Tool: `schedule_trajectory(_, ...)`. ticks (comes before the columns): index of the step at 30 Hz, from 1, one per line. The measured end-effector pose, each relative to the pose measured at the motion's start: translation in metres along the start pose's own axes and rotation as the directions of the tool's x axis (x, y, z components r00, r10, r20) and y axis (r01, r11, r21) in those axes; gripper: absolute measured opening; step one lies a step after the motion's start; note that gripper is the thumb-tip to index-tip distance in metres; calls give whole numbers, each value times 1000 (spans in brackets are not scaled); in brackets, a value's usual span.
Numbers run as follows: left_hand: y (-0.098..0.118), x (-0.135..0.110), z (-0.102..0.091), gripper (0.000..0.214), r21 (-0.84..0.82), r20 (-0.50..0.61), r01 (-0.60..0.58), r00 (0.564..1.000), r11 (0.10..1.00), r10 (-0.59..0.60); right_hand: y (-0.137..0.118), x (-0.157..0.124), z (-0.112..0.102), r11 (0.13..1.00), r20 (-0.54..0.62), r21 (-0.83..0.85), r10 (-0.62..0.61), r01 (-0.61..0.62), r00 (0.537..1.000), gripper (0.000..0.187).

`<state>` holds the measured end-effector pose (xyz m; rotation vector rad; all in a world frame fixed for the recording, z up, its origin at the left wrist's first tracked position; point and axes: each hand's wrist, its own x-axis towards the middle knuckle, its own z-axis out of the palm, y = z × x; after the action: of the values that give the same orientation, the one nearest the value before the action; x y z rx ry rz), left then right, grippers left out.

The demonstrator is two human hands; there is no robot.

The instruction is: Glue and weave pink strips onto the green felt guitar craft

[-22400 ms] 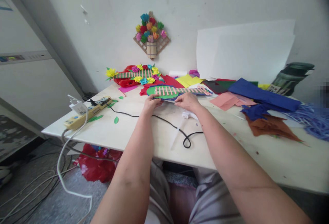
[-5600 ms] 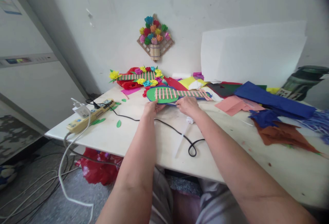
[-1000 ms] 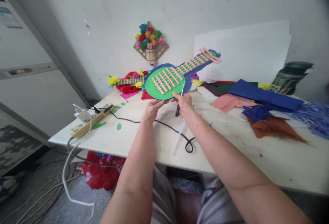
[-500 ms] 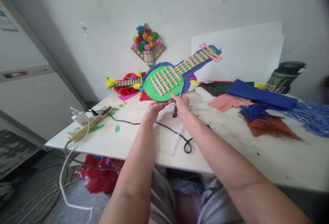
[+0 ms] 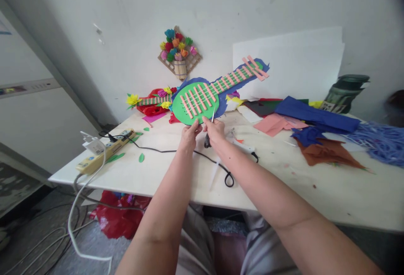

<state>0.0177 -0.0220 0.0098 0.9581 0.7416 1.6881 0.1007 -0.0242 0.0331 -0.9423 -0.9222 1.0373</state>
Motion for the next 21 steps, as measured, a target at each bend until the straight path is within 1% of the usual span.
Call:
schedule_trajectory(5, 2, 5, -8, 24, -29, -48, -20, 999, 999, 19, 7, 1, -5, 986, 53, -147, -67, 74, 996, 35)
schedule_trajectory(6, 2, 6, -10, 24, -32, -56, -18, 998, 999, 16, 7, 2, -6, 980, 48, -179, -84, 91, 995, 37)
schedule_trajectory(8, 4, 8, -15, 24, -37, -74, -17, 997, 999, 14, 5, 4, -9, 969, 0, -217, -125, 122, 992, 40)
schedule_trajectory(11, 7, 9, -21, 26, -45, -108, -13, 994, 999, 8, 1, 10, -14, 976, -112, -187, -138, 115, 984, 39)
schedule_trajectory(14, 9, 9, -23, 28, -25, -106, 17, 994, 1000, -20, -4, 18, -19, 987, -173, -133, -107, 84, 979, 40)
schedule_trajectory(18, 10, 6, -23, 32, 17, -23, 65, 998, 998, -64, -8, 26, -26, 989, -187, -94, -134, 118, 973, 37)
schedule_trajectory(21, 12, 4, -23, 34, 37, 38, 109, 993, 993, -111, -11, 26, -29, 993, -144, -27, -119, 116, 982, 29)
